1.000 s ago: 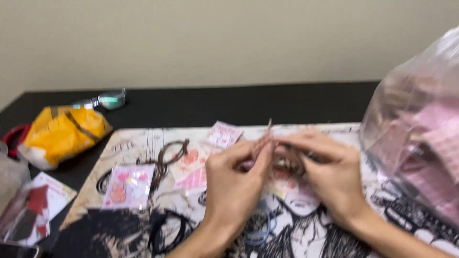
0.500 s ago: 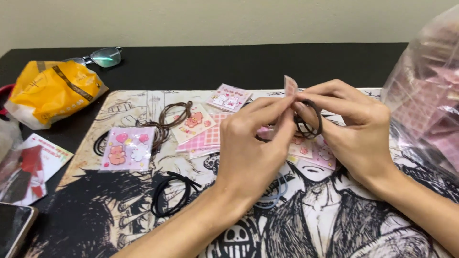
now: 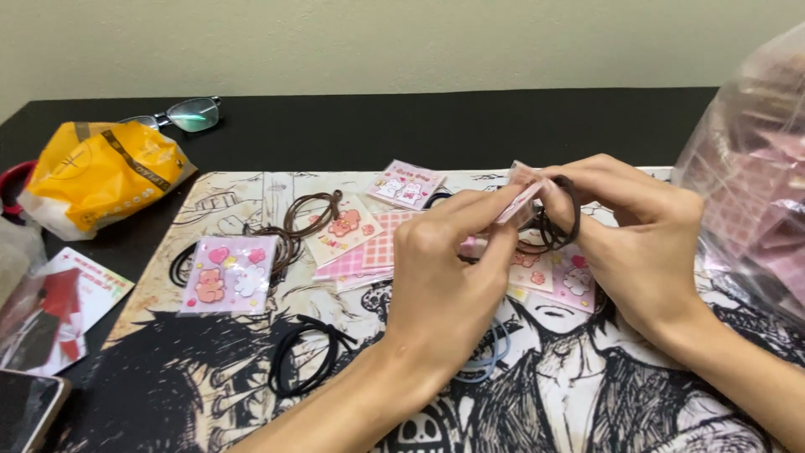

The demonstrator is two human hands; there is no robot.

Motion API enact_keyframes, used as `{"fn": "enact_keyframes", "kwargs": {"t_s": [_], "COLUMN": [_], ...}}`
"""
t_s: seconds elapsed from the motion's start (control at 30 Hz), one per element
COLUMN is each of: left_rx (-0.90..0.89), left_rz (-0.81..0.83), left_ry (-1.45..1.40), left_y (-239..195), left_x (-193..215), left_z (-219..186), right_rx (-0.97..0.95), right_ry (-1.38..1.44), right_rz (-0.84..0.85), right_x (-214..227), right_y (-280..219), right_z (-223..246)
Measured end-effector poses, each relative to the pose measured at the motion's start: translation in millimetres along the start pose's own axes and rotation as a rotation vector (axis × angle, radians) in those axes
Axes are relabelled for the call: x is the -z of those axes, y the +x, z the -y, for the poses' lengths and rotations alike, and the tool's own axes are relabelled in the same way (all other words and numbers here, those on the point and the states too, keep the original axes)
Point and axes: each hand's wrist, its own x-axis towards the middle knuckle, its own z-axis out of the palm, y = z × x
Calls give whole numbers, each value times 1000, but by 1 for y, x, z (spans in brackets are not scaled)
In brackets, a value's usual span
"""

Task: The person places hair ties into small checkered paper bags and folds the tops closed. The person handles multiple hair ties and bags one at a time, placing the finished packages into a larger plastic bag.

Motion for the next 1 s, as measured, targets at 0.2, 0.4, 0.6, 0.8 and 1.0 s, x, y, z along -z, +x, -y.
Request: {"fn": "enact_keyframes", "kwargs": {"t_s": [0.2,0.4,0.6,0.8,1.0], "left_rx": [36,80,76,178,168], "left_rz": [-42,-119,-92,-130,-136], "left_ry": [-9,-30,14,-30,-84], "left_y": [1,2,5,7,5], "left_x": [0,-2,-1,1,2], "left_z": [-3,-3,0,-2,-3], "right_rx": [-113,-269,-92,-66,-109], "right_ry": [57,108,118,92,133], "right_rz": [-37,-60,28,42,59], "right_x": [0,4,0,-2,-1], "right_y": [2,5,3,3,3], "right_z": [-1,-5,4,6,0]}}
